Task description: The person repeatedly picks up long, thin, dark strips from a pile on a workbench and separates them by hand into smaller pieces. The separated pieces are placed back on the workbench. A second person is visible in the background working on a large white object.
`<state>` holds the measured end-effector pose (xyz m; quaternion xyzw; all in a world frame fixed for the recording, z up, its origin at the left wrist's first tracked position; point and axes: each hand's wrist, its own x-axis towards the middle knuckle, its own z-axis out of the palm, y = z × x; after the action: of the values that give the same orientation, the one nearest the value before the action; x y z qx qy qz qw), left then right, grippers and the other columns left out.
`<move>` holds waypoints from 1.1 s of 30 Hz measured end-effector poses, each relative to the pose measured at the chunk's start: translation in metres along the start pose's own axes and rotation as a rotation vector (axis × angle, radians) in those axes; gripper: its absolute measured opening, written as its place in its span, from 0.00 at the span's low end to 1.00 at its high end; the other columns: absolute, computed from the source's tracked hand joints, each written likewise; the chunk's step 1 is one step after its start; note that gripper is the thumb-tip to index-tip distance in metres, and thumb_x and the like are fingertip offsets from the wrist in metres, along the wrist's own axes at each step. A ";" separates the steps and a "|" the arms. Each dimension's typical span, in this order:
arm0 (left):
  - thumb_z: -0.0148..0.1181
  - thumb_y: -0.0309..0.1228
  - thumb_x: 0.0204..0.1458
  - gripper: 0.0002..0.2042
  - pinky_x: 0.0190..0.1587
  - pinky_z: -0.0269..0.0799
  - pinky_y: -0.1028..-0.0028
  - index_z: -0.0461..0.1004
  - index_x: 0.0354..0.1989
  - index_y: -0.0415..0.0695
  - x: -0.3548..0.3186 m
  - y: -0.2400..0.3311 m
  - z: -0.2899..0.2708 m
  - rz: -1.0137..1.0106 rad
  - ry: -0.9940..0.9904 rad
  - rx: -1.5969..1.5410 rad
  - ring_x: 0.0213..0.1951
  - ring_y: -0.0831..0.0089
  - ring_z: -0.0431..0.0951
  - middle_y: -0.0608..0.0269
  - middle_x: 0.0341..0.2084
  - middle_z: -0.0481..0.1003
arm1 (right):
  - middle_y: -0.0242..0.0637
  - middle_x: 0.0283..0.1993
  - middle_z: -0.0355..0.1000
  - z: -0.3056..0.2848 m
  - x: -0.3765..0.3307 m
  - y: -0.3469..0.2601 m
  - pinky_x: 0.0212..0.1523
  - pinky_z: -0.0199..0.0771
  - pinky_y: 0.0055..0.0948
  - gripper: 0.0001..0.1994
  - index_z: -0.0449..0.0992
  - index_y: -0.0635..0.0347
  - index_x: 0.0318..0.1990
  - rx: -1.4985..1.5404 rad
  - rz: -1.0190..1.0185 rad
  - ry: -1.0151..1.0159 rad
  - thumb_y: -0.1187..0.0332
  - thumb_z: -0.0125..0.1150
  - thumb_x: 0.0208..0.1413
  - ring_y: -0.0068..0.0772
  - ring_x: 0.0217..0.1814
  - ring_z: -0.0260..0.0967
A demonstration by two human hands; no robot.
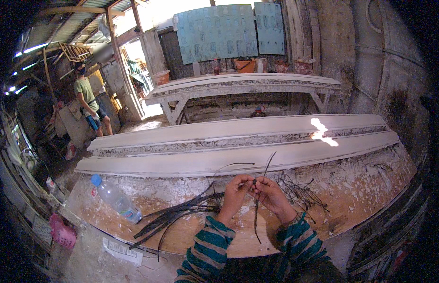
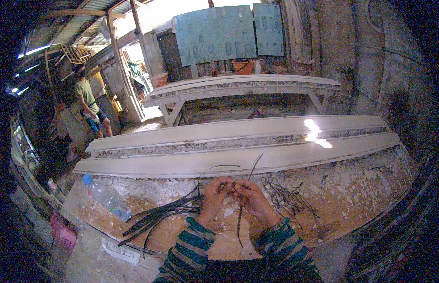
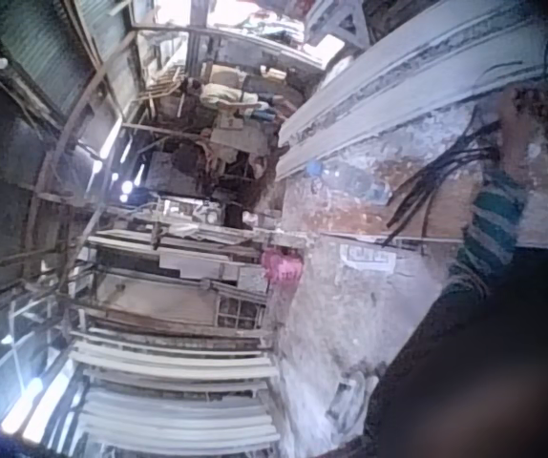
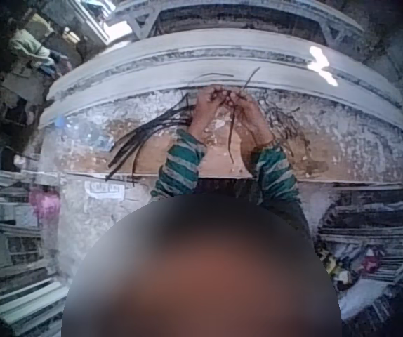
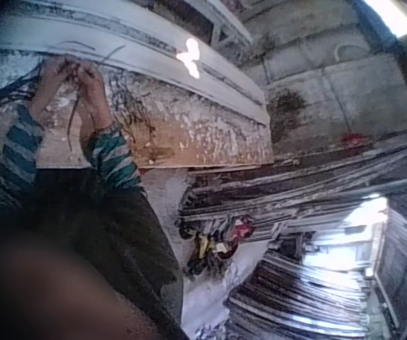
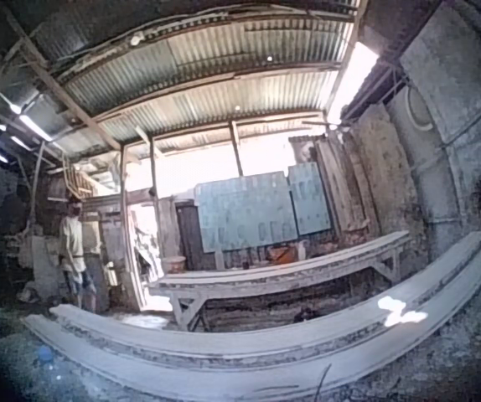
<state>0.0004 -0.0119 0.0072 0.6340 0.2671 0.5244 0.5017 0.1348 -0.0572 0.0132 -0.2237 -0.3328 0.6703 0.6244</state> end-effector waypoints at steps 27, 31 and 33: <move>0.58 0.24 0.46 0.07 0.37 0.67 0.79 0.74 0.34 0.38 0.000 0.010 -0.001 -0.079 -0.047 0.007 0.31 0.80 0.70 0.66 0.28 0.74 | 0.31 0.34 0.70 0.002 0.003 0.000 0.42 0.70 0.25 0.06 0.69 0.57 0.37 -0.149 -0.115 0.094 0.74 0.55 0.51 0.24 0.38 0.69; 0.58 0.26 0.46 0.07 0.36 0.67 0.79 0.74 0.33 0.37 -0.002 0.012 0.001 -0.013 0.009 0.167 0.31 0.79 0.71 0.64 0.28 0.75 | 0.32 0.36 0.71 0.001 0.003 0.000 0.42 0.70 0.25 0.06 0.69 0.58 0.38 -0.204 -0.155 0.039 0.74 0.53 0.51 0.24 0.38 0.69; 0.58 0.26 0.47 0.07 0.36 0.68 0.79 0.74 0.33 0.37 -0.003 0.013 0.003 -0.006 0.013 0.130 0.30 0.78 0.72 0.63 0.28 0.75 | 0.33 0.37 0.71 0.000 0.003 0.000 0.42 0.70 0.25 0.06 0.69 0.58 0.37 -0.206 -0.169 0.032 0.75 0.53 0.52 0.24 0.38 0.69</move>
<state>0.0003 -0.0204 0.0179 0.6611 0.3058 0.5084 0.4593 0.1348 -0.0541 0.0133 -0.2682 -0.4075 0.5740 0.6577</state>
